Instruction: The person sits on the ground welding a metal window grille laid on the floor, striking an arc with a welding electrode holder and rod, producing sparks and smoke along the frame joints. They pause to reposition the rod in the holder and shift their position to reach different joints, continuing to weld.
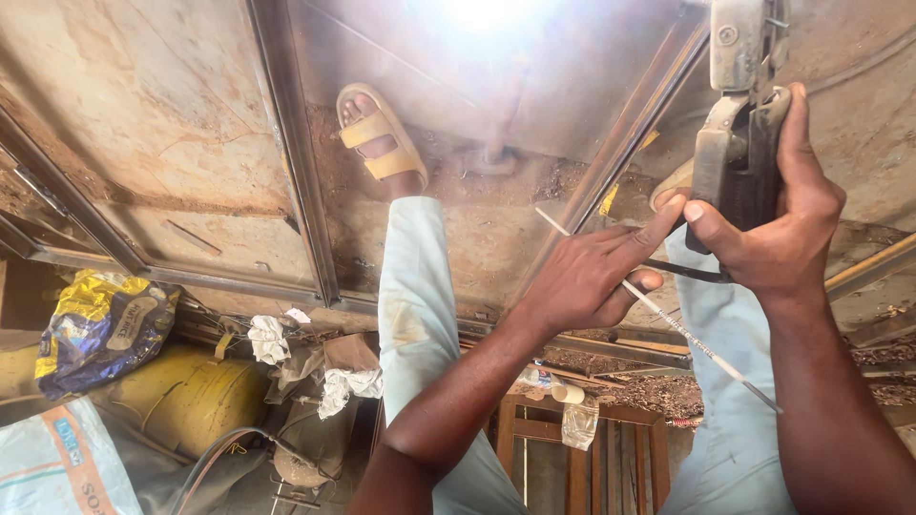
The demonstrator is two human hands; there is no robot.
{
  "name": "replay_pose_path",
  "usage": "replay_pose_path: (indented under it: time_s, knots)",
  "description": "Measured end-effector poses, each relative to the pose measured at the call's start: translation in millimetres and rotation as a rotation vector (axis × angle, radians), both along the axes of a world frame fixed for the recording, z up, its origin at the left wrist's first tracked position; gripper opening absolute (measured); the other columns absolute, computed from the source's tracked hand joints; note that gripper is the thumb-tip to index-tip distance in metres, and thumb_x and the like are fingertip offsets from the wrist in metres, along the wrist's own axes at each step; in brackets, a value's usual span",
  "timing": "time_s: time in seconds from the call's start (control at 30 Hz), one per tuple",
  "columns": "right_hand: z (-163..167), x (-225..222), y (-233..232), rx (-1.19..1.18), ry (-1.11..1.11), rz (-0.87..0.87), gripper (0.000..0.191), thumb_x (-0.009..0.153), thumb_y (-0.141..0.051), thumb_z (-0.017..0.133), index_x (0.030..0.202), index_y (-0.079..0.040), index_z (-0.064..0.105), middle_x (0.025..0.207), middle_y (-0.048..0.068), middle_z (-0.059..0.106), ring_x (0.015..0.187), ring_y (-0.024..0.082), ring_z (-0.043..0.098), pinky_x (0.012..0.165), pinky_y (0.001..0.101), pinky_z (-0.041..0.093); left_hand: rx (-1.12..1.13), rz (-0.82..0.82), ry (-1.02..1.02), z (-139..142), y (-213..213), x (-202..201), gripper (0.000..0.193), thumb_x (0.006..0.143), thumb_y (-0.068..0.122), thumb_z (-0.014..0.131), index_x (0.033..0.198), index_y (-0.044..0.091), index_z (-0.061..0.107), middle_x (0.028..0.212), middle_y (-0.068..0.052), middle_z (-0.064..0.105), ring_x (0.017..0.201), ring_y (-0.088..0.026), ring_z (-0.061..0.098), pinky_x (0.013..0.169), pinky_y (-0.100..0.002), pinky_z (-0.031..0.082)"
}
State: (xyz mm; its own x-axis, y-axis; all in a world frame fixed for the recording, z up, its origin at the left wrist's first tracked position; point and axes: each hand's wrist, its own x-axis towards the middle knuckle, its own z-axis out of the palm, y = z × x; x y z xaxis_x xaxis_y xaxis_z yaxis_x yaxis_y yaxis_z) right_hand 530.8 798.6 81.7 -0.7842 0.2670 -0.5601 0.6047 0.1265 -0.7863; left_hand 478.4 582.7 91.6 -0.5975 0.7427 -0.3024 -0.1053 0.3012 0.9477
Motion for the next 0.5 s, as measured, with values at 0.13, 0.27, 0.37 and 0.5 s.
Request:
replay_pose_path:
  time_s: [0.13, 0.27, 0.37, 0.5]
  knots:
    - [-1.5, 2.6, 0.3, -0.049, -0.004, -0.014, 0.106, 0.097, -0.038, 0.082, 0.165, 0.016, 0.020, 0.130, 0.014, 0.066, 0.109, 0.017, 0.071, 0.100, 0.0279, 0.059, -0.125, -0.110, -0.087, -0.9, 0.4, 2.4, 0.077, 0.107, 0.040, 0.056, 0.169, 0.022, 0.016, 0.099, -0.012, 0.070, 0.088, -0.032, 0.069, 0.080, -0.043, 0.055]
    - [-6.4, 6.9, 2.3, -0.016, 0.014, 0.030, 0.104, 0.101, -0.035, 0.081, 0.167, 0.015, 0.019, 0.129, 0.016, 0.065, 0.109, 0.019, 0.073, 0.100, 0.0295, 0.060, -0.117, -0.107, -0.096, -3.0, -0.4, 3.9, 0.077, 0.108, 0.044, 0.055, 0.170, 0.023, 0.016, 0.099, -0.012, 0.070, 0.089, -0.032, 0.069, 0.081, -0.043, 0.055]
    - [-6.4, 7.1, 3.3, 0.022, 0.041, 0.070, 0.099, 0.105, -0.031, 0.083, 0.168, 0.012, 0.019, 0.134, 0.017, 0.063, 0.113, 0.022, 0.069, 0.105, 0.0305, 0.060, -0.119, -0.120, -0.105, -3.1, -0.8, 3.4, 0.078, 0.107, 0.045, 0.056, 0.170, 0.022, 0.016, 0.101, -0.012, 0.071, 0.090, -0.033, 0.069, 0.081, -0.044, 0.054]
    - [-2.3, 0.2, 0.9, -0.132, 0.031, -0.021, 0.101, 0.102, -0.030, 0.080, 0.166, 0.015, 0.016, 0.131, 0.016, 0.065, 0.104, 0.021, 0.073, 0.097, 0.0303, 0.061, -0.108, -0.110, -0.080, -2.8, -1.3, 0.5, 0.078, 0.107, 0.045, 0.055, 0.170, 0.021, 0.016, 0.110, -0.012, 0.071, 0.093, -0.032, 0.069, 0.083, -0.043, 0.055]
